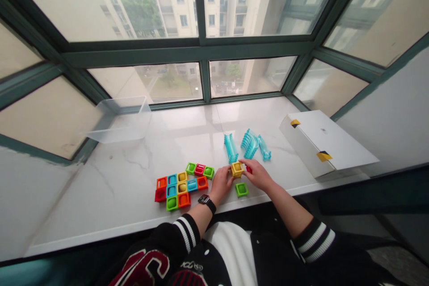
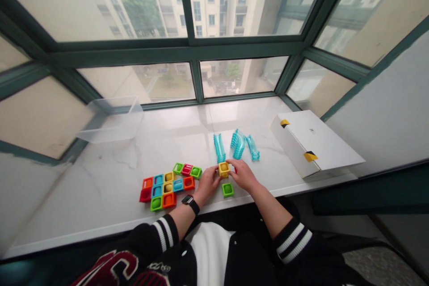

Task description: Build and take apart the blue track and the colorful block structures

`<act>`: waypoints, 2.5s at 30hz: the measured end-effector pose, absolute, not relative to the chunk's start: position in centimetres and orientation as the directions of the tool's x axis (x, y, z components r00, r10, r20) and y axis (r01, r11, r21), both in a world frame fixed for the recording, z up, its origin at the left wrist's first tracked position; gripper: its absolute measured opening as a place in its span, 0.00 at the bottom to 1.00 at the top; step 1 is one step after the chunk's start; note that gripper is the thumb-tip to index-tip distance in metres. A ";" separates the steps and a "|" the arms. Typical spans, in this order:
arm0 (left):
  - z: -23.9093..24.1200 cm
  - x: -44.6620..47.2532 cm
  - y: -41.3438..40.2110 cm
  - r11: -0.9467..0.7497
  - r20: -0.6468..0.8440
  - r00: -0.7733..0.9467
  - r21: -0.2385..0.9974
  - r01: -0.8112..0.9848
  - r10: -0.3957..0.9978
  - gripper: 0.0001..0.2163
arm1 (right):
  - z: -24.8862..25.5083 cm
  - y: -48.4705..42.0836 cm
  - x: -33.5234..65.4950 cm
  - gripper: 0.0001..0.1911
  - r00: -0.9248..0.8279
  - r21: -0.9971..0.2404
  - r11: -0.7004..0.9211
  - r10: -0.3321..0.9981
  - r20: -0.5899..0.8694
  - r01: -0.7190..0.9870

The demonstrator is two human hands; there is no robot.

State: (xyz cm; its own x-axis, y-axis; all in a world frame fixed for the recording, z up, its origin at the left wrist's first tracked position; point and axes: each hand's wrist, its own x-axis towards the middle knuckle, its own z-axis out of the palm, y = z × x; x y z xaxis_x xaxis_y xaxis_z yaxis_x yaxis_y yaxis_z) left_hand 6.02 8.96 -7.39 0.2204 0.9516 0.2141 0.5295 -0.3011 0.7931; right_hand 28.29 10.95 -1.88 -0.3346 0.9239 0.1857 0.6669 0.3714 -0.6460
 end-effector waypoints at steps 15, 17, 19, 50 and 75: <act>-6.7 6.0 8.8 -0.301 0.207 0.231 0.797 0.524 0.951 0.22 | -1.5 10.9 28.3 0.26 -0.340 -0.609 0.381 0.921 0.187 0.695; -6.7 6.0 8.8 -0.296 0.205 0.227 0.803 0.518 0.952 0.23 | -1.6 10.9 28.3 0.26 -0.339 -0.609 0.381 0.922 0.190 0.696; -6.7 6.1 8.9 -0.293 0.204 0.223 0.810 0.508 0.953 0.24 | -1.6 10.9 28.4 0.26 -0.336 -0.611 0.381 0.922 0.193 0.694; -6.6 6.0 8.7 -0.290 0.200 0.227 0.818 0.497 0.953 0.25 | -1.5 10.6 28.4 0.28 -0.328 -0.642 0.370 0.926 0.190 0.672; -7.3 5.8 8.9 -0.284 0.188 0.235 0.822 0.494 0.954 0.24 | -2.3 10.6 28.4 0.28 -0.317 -0.658 0.375 0.925 0.212 0.653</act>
